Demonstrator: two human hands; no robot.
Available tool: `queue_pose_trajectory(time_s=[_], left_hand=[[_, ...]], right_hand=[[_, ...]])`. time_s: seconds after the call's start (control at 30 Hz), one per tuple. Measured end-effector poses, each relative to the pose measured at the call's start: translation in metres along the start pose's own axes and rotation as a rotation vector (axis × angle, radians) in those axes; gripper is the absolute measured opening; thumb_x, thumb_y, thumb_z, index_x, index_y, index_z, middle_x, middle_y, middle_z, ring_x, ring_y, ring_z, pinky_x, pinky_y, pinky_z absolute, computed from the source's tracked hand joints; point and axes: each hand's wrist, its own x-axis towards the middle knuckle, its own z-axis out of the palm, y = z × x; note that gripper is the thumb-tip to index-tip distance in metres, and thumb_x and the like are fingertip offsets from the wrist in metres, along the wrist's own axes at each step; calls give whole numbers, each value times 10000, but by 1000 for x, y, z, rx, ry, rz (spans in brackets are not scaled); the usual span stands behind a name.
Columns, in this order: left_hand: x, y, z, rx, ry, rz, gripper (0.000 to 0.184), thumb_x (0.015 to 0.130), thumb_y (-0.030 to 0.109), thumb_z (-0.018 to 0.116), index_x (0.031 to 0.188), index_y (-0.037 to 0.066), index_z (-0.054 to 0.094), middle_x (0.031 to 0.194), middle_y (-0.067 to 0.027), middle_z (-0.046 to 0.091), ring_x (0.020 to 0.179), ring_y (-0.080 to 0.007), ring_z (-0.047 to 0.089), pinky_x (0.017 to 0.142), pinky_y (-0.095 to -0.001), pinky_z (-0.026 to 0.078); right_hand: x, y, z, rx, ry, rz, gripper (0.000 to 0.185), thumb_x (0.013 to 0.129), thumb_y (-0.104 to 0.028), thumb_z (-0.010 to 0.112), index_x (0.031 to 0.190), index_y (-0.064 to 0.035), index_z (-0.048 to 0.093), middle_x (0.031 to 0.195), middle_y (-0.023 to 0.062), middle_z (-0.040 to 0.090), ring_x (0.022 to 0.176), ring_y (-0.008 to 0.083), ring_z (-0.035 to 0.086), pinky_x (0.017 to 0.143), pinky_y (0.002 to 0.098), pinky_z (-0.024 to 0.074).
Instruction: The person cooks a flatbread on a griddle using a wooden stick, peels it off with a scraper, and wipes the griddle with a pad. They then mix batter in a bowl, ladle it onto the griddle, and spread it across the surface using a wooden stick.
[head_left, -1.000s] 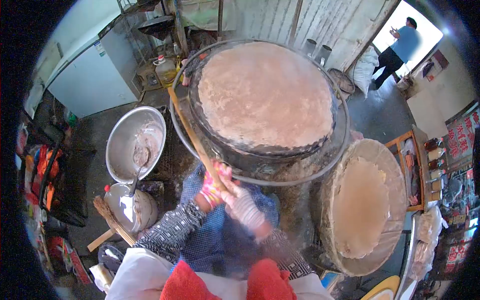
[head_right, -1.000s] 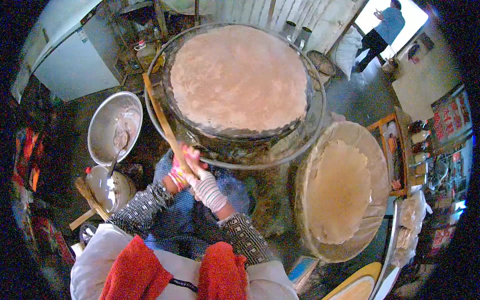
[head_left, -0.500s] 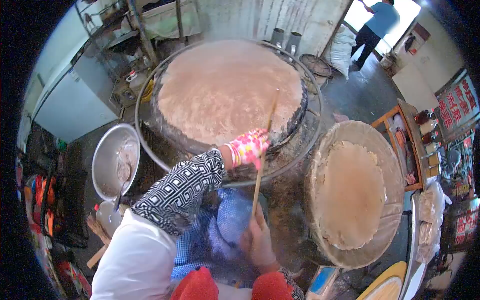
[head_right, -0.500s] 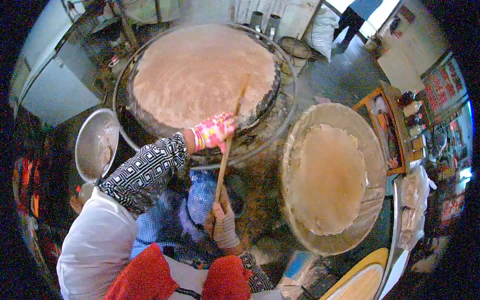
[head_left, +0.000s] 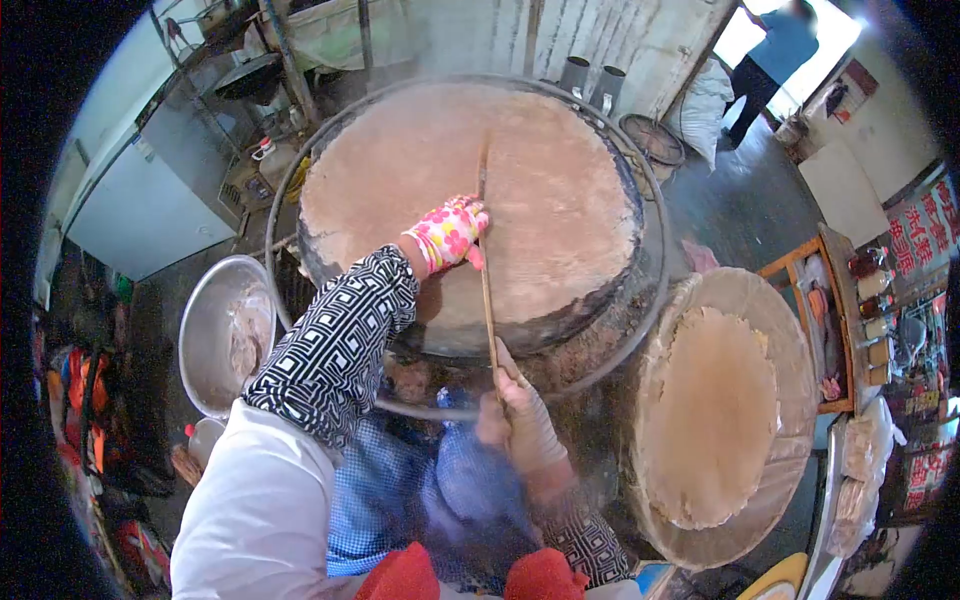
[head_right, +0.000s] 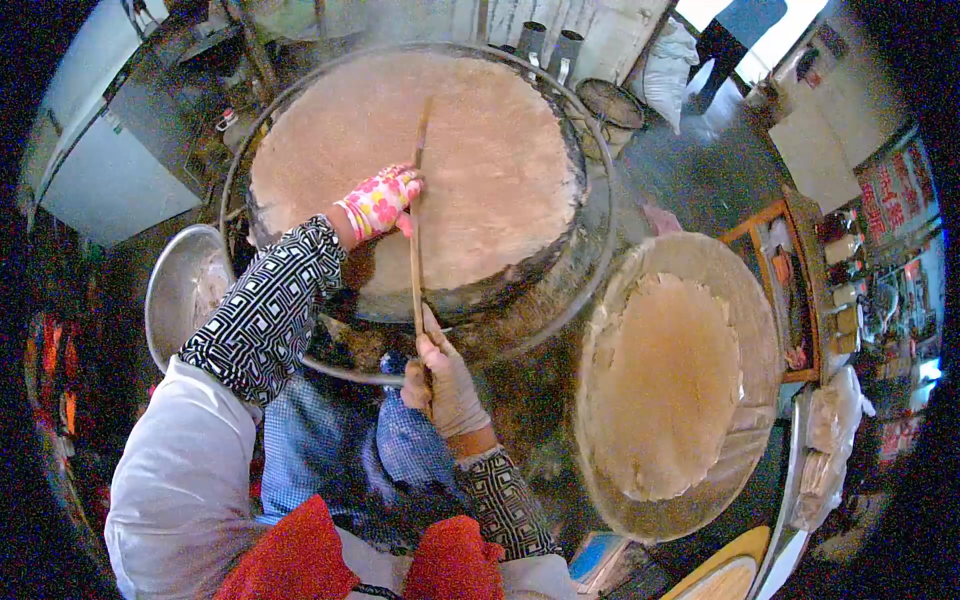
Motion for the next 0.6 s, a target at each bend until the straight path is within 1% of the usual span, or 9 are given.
queue_pose_trajectory(time_s=[0.13,0.2,0.33,0.4,0.43,0.47,0.53,0.57,0.6], left_hand=[[-23,-29,9,36,59,-95,628,642,345,701,1097,-43,505,1192,-252,493,1190,-435,394,1015,-433,333],[-36,-35,8,60,76,-84,607,653,323,699,1099,-41,506,1189,-246,498,1190,-431,396,1019,-433,329],[-75,-41,-6,-39,55,-172,575,663,273,695,1112,-33,505,1171,-230,514,1185,-425,403,1023,-428,324],[-132,-65,-30,12,110,-133,612,696,363,656,1136,-29,492,1179,-228,507,1198,-426,388,1026,-437,315],[-146,-73,-30,31,118,-96,702,704,493,589,1166,-23,475,1202,-230,490,1212,-424,375,1033,-450,300],[-161,-78,-29,35,116,-94,702,704,493,589,1166,-23,475,1202,-230,490,1212,-424,375,1033,-450,300],[-189,-68,-36,69,114,-200,811,675,590,527,1189,-33,452,1240,-232,459,1222,-420,363,1042,-458,284],[-202,-60,-40,105,116,-204,808,659,551,578,1185,-49,451,1234,-243,463,1214,-419,374,1039,-463,288],[-215,-50,-42,141,119,-206,809,642,513,629,1180,-65,450,1227,-253,467,1207,-418,386,1035,-467,291]], right_hand=[[32,6,7,-210,95,-31,451,928,-227,470,1369,-233,374,556,-38,419,406,58,364,373,213,319],[32,6,4,-98,68,67,446,922,-215,484,1359,-238,396,564,-40,429,415,53,377,373,208,319],[43,29,13,-244,-25,10,442,928,-223,473,1360,-264,390,524,-49,396,367,63,340,350,213,305],[45,62,60,-246,-20,79,438,937,-224,454,1364,-278,380,500,-50,382,348,69,333,324,221,286],[48,68,62,-353,3,76,453,932,-232,463,1373,-274,365,500,-49,387,352,68,347,309,225,277],[49,78,64,-365,40,104,486,915,-213,482,1381,-266,354,502,-48,391,351,70,358,309,228,288],[49,89,69,-402,7,84,519,896,-176,492,1387,-255,346,517,-39,403,354,66,352,312,223,277],[42,88,69,-442,25,136,534,875,-119,499,1381,-226,365,605,-5,505,424,77,404,372,222,341],[43,97,58,-616,24,25,526,859,-91,520,1364,-168,393,745,60,582,537,133,486,499,248,428]])
